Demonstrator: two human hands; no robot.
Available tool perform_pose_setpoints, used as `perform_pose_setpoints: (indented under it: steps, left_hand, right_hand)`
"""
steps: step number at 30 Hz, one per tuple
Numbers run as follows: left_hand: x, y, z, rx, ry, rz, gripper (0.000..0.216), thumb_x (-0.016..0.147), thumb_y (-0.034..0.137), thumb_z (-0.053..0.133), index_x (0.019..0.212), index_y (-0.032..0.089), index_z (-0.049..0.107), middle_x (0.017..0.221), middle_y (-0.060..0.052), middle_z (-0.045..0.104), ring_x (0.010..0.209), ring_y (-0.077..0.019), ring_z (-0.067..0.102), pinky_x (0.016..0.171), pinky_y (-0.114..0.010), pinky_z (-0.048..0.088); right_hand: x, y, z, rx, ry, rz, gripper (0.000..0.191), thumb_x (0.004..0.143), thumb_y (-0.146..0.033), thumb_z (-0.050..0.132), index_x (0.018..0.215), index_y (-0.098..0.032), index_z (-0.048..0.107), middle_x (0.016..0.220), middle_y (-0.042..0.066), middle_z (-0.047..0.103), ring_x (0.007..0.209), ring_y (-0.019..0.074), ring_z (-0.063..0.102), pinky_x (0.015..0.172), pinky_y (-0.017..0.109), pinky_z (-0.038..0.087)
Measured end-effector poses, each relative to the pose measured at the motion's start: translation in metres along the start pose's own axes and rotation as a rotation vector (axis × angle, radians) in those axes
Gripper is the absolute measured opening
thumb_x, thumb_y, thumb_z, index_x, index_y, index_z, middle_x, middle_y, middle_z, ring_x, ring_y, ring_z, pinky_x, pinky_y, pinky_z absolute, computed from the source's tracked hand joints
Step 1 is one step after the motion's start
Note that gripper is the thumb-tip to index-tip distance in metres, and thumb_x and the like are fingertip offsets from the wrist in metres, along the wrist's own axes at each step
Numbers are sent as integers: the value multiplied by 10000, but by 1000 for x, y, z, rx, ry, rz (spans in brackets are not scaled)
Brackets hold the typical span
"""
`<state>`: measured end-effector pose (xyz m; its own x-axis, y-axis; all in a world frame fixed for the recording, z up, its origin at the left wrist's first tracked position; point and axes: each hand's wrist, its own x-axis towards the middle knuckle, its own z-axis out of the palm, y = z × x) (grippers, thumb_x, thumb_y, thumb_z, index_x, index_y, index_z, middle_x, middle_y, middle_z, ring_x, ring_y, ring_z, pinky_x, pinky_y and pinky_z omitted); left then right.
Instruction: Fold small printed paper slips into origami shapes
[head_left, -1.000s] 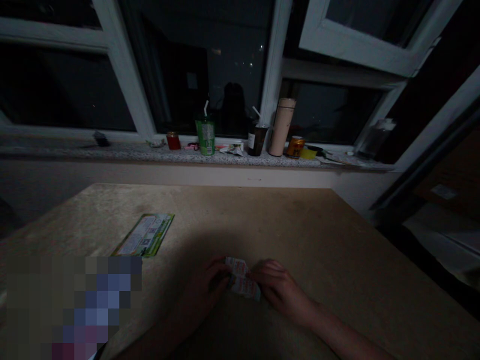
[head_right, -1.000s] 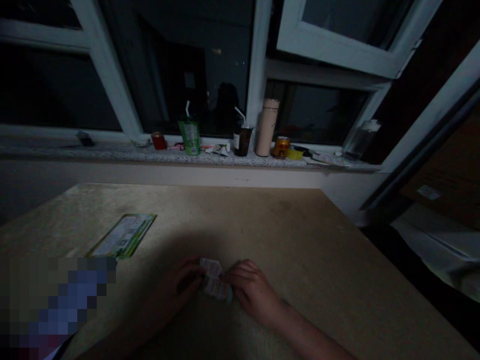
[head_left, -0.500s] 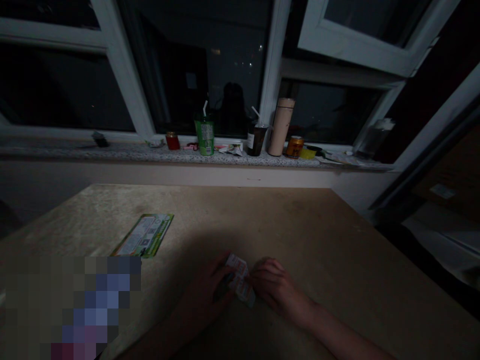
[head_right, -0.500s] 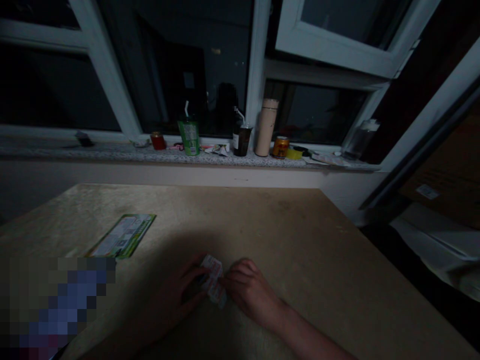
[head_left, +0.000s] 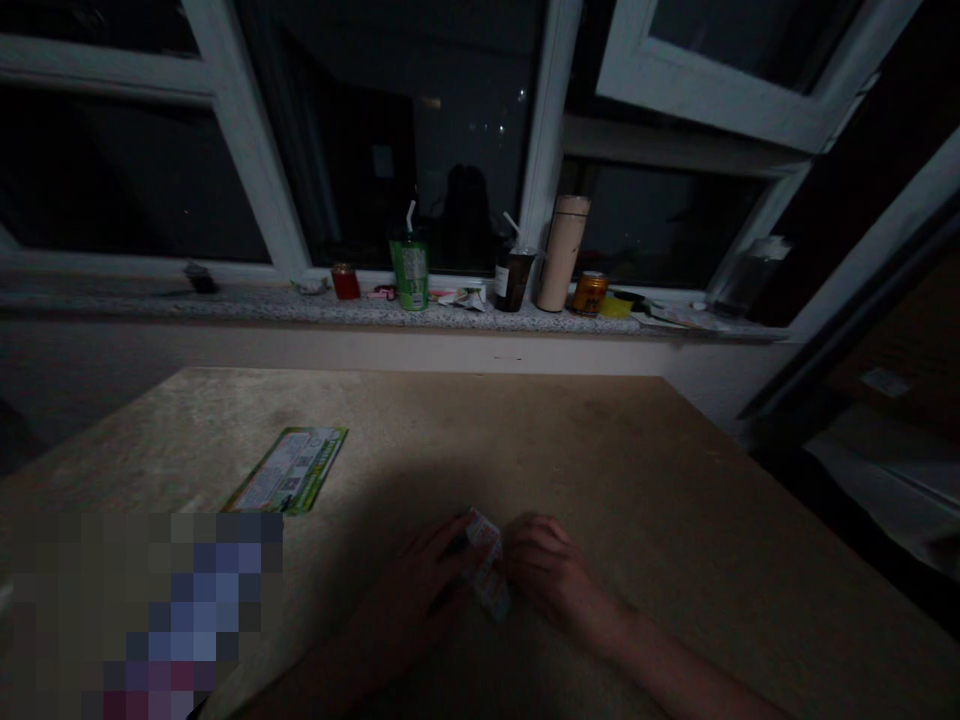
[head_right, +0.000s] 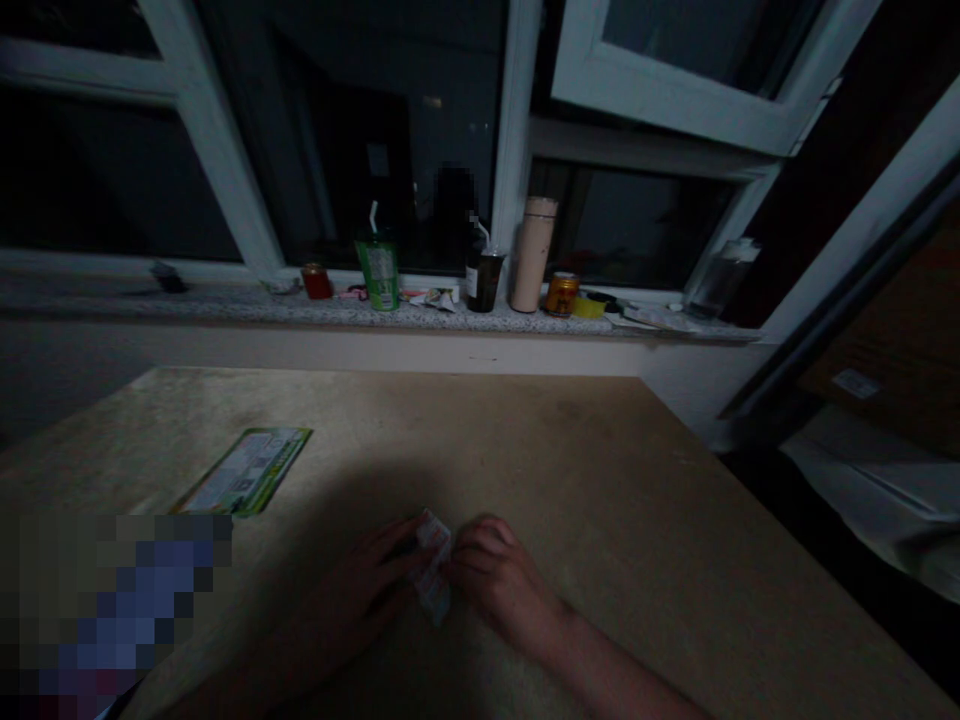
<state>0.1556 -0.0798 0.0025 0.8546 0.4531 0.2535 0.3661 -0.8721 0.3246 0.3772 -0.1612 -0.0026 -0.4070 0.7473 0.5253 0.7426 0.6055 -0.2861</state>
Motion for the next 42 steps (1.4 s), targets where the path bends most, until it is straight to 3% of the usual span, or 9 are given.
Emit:
perform_pose_setpoints:
  steps: [10,17,25,29,34,39,42]
  left_hand:
    - [4,6,-5,34,-79,70,525,926,151,489,1403,341,383,1469,-11,372,1335,-246,332,1069,-444,334]
    - [3,7,-7,44,-105,96,530,937,204,499,1425,339,342,1489,-18,333,1346,-267,305,1084,-479,293]
    - [3,10,-10,115,-84,79,494,911,232,524,1384,317,412,1469,-38,360,1331,-282,313,1084,-512,266]
    - [2,11,-11,132,-93,87,561,857,143,489,1386,311,408,1456,-30,375,1316,-270,333,1097,-519,229]
    - [0,12,-10,115,-144,98,661,771,109,479,1401,282,380,1469,-26,359,1328,-263,314,1119,-521,166]
    - [-1,12,-11,90,-211,99,824,693,99,476,1467,241,232,1515,-41,274,1366,-266,241,1120,-541,125]
    - [0,14,-14,60,-206,123,749,751,149,505,1453,243,262,1493,-41,321,1344,-268,281,1117,-527,150]
  right_hand:
    - [3,-1,-1,-108,29,-18,156,940,-218,484,956,-200,637,829,45,665,870,195,584,841,384,454]
    - [5,3,-7,-131,-52,25,204,911,-193,522,1097,-195,605,1039,54,666,1056,194,556,1010,409,394]
    - [3,4,-8,-313,-115,-71,136,944,-202,489,986,-193,618,946,33,668,1013,189,563,1071,411,349]
    - [1,1,-6,-379,-145,-116,123,945,-195,491,922,-189,611,857,16,642,941,182,559,1062,417,339]
    - [-2,5,0,-280,-79,-83,121,928,-254,537,849,-194,607,796,-4,610,881,160,540,988,357,375]
    - [-2,9,1,-136,-33,-41,204,902,-330,573,756,-193,612,738,-1,598,818,163,525,862,336,404]
    - [-2,8,0,-71,-58,12,230,899,-359,573,751,-190,620,748,10,604,819,169,526,828,333,396]
